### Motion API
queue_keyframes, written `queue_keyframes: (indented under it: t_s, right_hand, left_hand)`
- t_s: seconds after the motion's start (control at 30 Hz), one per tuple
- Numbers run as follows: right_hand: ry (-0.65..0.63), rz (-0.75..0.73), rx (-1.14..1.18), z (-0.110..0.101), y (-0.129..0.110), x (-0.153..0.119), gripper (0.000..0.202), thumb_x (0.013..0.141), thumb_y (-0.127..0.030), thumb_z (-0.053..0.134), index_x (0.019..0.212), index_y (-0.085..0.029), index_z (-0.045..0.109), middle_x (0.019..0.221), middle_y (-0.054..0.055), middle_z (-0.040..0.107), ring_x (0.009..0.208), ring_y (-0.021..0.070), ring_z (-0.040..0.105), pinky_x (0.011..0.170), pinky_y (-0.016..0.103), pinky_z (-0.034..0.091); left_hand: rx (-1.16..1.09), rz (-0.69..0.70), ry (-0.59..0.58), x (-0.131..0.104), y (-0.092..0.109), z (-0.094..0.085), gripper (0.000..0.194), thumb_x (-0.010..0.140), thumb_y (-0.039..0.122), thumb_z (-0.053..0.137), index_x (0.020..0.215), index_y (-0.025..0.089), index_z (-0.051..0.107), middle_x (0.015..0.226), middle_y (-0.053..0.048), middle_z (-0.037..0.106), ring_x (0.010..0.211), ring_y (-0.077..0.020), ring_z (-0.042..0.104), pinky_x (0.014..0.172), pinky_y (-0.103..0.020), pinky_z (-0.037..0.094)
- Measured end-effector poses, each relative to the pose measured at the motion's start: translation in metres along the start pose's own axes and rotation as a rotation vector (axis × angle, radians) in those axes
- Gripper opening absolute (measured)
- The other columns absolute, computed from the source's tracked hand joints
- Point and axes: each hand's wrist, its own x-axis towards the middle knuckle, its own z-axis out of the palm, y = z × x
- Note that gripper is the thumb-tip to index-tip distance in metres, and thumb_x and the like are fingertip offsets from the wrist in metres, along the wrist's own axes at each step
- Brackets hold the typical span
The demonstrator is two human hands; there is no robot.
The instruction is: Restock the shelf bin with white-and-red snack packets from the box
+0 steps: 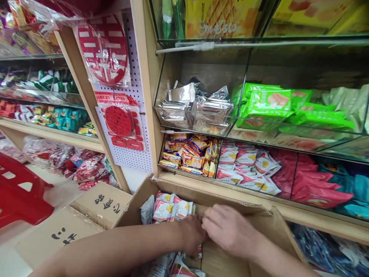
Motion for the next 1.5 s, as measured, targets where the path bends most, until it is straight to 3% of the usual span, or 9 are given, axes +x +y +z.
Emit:
queue_keyframes:
  t_s: [0.2,0.3,0.43,0.9,1.1,1.2,1.3,1.4,1.5]
  right_hand:
    - [-0.351,0.362,0.161,0.045,-0.001,-0.028,0.018,0.081,-0.013,0.036,0.081,-0.019,0.053,0.080,0.004,0.058,0.071,0.0153,0.056,0.062,0.025,0.039]
    - [-0.467,0.460,0.240,0.055,0.014,-0.043,0.014,0.078,-0.017,0.041,0.081,-0.018,0.055,0.083,0.006,0.060,0.079,0.0189,0.058,0.068,0.027,0.040]
    - [-0.552,0.536,0.347,0.061,0.017,-0.052,0.016,0.073,-0.018,0.048,0.086,-0.015,0.057,0.094,0.011,0.060,0.088,0.0213,0.057,0.075,0.028,0.041]
    - [-0.527,0.567,0.386,0.064,0.010,-0.051,0.017,0.071,-0.020,0.049,0.086,-0.016,0.057,0.093,0.010,0.060,0.089,0.0222,0.057,0.074,0.028,0.040]
    - [-0.472,0.571,0.501,0.062,0.010,-0.050,0.015,0.070,-0.020,0.047,0.080,-0.016,0.057,0.086,0.009,0.062,0.084,0.0205,0.057,0.072,0.027,0.040]
    - [-0.357,0.628,0.681,0.061,0.012,-0.049,0.021,0.068,-0.011,0.042,0.084,-0.017,0.055,0.087,0.006,0.062,0.083,0.0178,0.056,0.074,0.027,0.040]
    - [-0.304,0.702,1.109,0.056,0.013,-0.047,0.037,0.064,-0.009,0.045,0.099,-0.018,0.049,0.090,0.004,0.060,0.077,0.0156,0.056,0.066,0.027,0.044]
    - [-0.264,0.732,1.554,0.046,0.014,-0.041,0.046,0.067,-0.022,0.057,0.111,-0.020,0.042,0.098,0.004,0.057,0.082,0.0157,0.056,0.062,0.025,0.045]
    - [-0.169,0.805,1.661,0.038,0.015,-0.035,0.042,0.070,-0.037,0.061,0.105,-0.019,0.046,0.090,0.002,0.059,0.075,0.0130,0.057,0.056,0.021,0.042]
  left_hand:
    - [0.186,0.032,-0.128,0.001,0.006,-0.013,0.047,0.054,0.033,0.070,0.095,0.012,0.059,0.090,-0.015,0.062,0.085,-0.0304,0.056,0.072,-0.039,0.043]
    - [0.157,0.077,-0.086,-0.001,0.008,-0.020,0.047,0.056,0.034,0.069,0.097,0.013,0.058,0.090,-0.016,0.062,0.083,-0.0310,0.057,0.066,-0.039,0.045]
    - [0.183,0.105,-0.177,-0.003,0.006,-0.019,0.042,0.057,0.038,0.068,0.091,0.014,0.060,0.084,-0.017,0.063,0.080,-0.0329,0.058,0.062,-0.040,0.045]
    - [0.253,0.134,-0.206,-0.002,0.005,-0.010,0.041,0.054,0.039,0.066,0.088,0.017,0.060,0.076,-0.013,0.065,0.072,-0.0311,0.060,0.061,-0.039,0.044]
    - [0.088,0.147,-0.160,-0.003,0.009,-0.024,0.055,0.051,0.034,0.068,0.102,0.020,0.054,0.090,-0.009,0.062,0.084,-0.0286,0.058,0.070,-0.039,0.044]
    - [-0.012,0.125,-0.071,-0.004,0.011,-0.037,0.058,0.053,0.031,0.066,0.107,0.017,0.049,0.099,-0.011,0.059,0.089,-0.0271,0.056,0.074,-0.036,0.045]
    - [-0.118,0.096,0.040,-0.006,0.012,-0.046,0.061,0.056,0.032,0.064,0.111,0.014,0.046,0.104,-0.012,0.056,0.094,-0.0250,0.054,0.079,-0.033,0.044]
    - [-0.188,0.087,0.112,-0.007,0.011,-0.049,0.060,0.057,0.031,0.064,0.112,0.014,0.045,0.107,-0.011,0.054,0.096,-0.0239,0.053,0.081,-0.032,0.044]
    - [-0.239,0.106,0.189,-0.008,0.010,-0.050,0.059,0.056,0.029,0.066,0.110,0.014,0.046,0.106,-0.011,0.054,0.098,-0.0245,0.052,0.083,-0.033,0.043]
